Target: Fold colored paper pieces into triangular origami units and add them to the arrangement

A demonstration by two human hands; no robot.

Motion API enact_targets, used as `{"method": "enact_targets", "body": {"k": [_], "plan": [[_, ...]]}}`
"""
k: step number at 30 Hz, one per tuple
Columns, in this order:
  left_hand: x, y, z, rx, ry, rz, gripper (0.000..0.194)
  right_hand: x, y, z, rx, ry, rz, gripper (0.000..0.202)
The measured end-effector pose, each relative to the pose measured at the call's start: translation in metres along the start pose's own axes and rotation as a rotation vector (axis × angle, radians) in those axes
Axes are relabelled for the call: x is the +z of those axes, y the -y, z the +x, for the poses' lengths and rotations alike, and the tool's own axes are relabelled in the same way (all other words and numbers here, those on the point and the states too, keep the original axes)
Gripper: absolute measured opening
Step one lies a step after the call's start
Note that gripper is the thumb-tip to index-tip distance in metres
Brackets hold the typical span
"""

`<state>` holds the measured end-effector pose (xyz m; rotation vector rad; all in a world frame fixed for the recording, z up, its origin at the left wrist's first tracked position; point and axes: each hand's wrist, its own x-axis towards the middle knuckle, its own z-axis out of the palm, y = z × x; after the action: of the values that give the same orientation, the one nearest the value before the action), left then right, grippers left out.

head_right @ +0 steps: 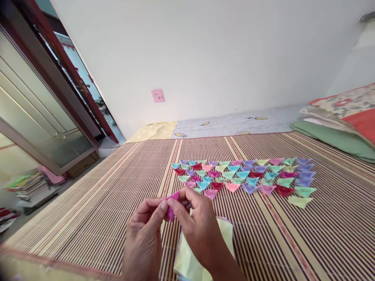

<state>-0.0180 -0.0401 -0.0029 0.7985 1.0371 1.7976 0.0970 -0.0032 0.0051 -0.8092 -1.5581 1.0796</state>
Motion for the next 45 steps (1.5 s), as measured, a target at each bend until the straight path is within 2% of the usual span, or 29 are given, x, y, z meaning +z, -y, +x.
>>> {"method": "enact_targets", "body": {"k": [5, 8, 13, 16, 18, 20, 22, 24, 29, 32, 36, 40, 43, 45], "plan": [[0.001, 0.005, 0.007, -0.055, -0.004, 0.025, 0.025, 0.003, -0.006, 0.002, -0.082, -0.098, -0.222, 0.035], [0.0, 0.005, 0.01, -0.054, 0.024, 0.051, 0.024, -0.002, -0.008, 0.004, -0.044, -0.101, -0.152, 0.04], [-0.002, 0.005, 0.014, -0.1, 0.122, 0.112, 0.023, -0.012, -0.015, 0.007, -0.012, -0.111, -0.032, 0.035], [-0.003, 0.007, 0.016, -0.118, 0.124, 0.093, 0.022, -0.013, -0.017, 0.008, 0.003, -0.146, 0.046, 0.036], [-0.003, 0.008, 0.016, -0.106, 0.087, 0.042, 0.021, -0.011, -0.017, 0.008, 0.035, -0.104, 0.109, 0.034], [-0.003, 0.008, 0.017, -0.099, 0.026, -0.039, 0.02, -0.01, -0.016, 0.009, 0.07, 0.002, 0.139, 0.031], [-0.004, 0.009, 0.018, -0.104, -0.035, -0.126, 0.02, -0.008, -0.016, 0.009, 0.092, 0.097, 0.109, 0.029], [-0.003, 0.009, 0.019, -0.125, -0.057, -0.195, 0.02, -0.007, -0.015, 0.008, 0.098, 0.138, 0.063, 0.03], [0.001, 0.009, 0.02, -0.193, 0.01, -0.253, 0.022, -0.009, -0.013, 0.006, 0.1, 0.13, 0.054, 0.035], [0.001, 0.01, 0.02, -0.158, -0.039, -0.258, 0.021, -0.01, -0.012, 0.006, 0.083, 0.141, 0.02, 0.033], [-0.002, 0.013, 0.019, -0.13, -0.138, -0.253, 0.027, -0.005, -0.018, 0.005, 0.05, 0.092, -0.169, 0.032], [-0.003, 0.013, 0.02, -0.179, -0.147, -0.308, 0.031, -0.002, -0.028, 0.004, 0.021, 0.079, -0.31, 0.035], [-0.001, 0.011, 0.022, -0.247, -0.129, -0.392, 0.033, -0.007, -0.028, 0.004, 0.042, 0.154, -0.251, 0.039], [0.001, 0.011, 0.022, -0.262, -0.125, -0.416, 0.033, -0.012, -0.024, 0.006, 0.041, 0.156, -0.184, 0.04]]}}
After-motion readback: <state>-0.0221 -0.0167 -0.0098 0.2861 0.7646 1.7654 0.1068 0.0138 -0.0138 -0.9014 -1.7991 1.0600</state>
